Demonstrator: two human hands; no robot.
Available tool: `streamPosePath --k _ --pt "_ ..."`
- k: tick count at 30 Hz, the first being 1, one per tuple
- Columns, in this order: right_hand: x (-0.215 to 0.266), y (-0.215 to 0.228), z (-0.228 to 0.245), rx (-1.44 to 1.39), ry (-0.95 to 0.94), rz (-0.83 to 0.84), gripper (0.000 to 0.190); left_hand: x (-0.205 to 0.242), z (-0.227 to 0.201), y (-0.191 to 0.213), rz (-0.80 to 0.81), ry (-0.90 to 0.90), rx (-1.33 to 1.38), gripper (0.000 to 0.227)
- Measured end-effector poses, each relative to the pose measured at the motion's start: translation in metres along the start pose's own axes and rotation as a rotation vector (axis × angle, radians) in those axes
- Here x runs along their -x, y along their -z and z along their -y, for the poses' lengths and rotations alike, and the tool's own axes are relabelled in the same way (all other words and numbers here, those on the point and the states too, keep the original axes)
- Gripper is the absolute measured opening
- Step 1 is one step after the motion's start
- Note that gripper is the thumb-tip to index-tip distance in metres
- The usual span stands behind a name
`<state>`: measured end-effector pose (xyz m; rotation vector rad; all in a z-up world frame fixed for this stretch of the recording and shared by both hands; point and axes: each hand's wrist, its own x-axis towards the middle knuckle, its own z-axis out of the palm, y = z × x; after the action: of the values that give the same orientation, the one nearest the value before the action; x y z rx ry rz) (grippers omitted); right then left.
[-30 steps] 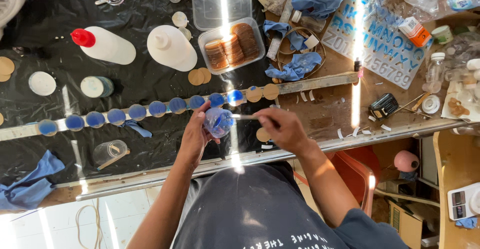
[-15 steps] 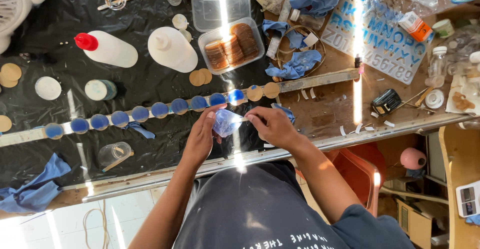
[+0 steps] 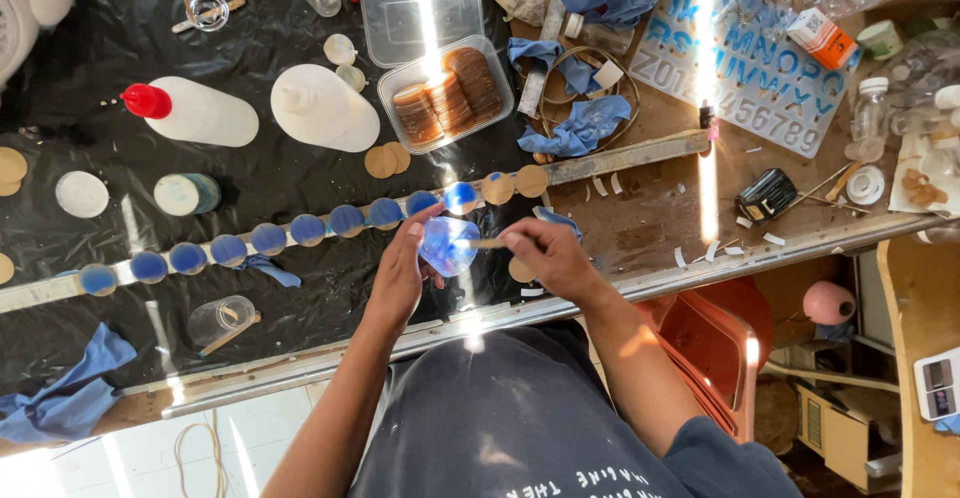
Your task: The person applies blue paint to a series of small circular discs arranged on a metal bar using a wooden stick. They dip the stick into a container of blue paint and carefully spread it over each disc in sequence.
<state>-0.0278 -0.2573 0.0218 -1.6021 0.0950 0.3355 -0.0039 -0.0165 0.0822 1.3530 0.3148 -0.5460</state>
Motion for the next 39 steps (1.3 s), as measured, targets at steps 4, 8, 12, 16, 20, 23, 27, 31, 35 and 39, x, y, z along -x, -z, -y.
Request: streamPosePath --k 4,8,12,16,20,23,27,31,35,39 --pt "-0.008 0.025 0.0 0.19 0.01 -0.117 0.018 -0.014 0.039 0.016 -0.074 0.059 0.117 0.05" --pt "-0.024 0.04 -0.027 0.432 0.121 -0.291 0.016 -0.016 0.055 0.024 -0.081 0.069 0.209 0.05" --pt "-0.035 0.041 -0.028 0.63 0.269 -0.256 0.016 -0.015 0.055 0.022 -0.099 0.082 0.238 0.05" --pt "-0.037 0.039 -0.031 0.717 0.331 -0.209 0.016 -0.019 0.057 0.024 -0.105 0.093 0.256 0.051" --pt "-0.036 0.04 -0.034 0.686 0.32 -0.228 0.016 -0.023 0.061 0.023 -0.102 0.091 0.274 0.05" --pt "-0.035 0.039 -0.04 0.641 0.264 -0.224 0.015 -0.024 0.062 0.021 -0.088 0.087 0.269 0.05" --pt "-0.038 0.036 -0.048 0.53 0.165 -0.218 0.017 -0.023 0.059 0.02 -0.074 0.084 0.26 0.05" --pt "-0.038 0.043 -0.065 0.429 0.063 -0.293 0.016 -0.021 0.054 0.02 -0.088 0.089 0.268 0.05" --pt "-0.041 0.04 -0.066 0.324 -0.059 -0.313 0.016 -0.019 0.054 0.021 -0.095 0.097 0.275 0.049" --pt "-0.044 0.042 -0.066 0.304 -0.11 -0.334 0.017 -0.02 0.054 0.021 -0.099 0.105 0.275 0.049"
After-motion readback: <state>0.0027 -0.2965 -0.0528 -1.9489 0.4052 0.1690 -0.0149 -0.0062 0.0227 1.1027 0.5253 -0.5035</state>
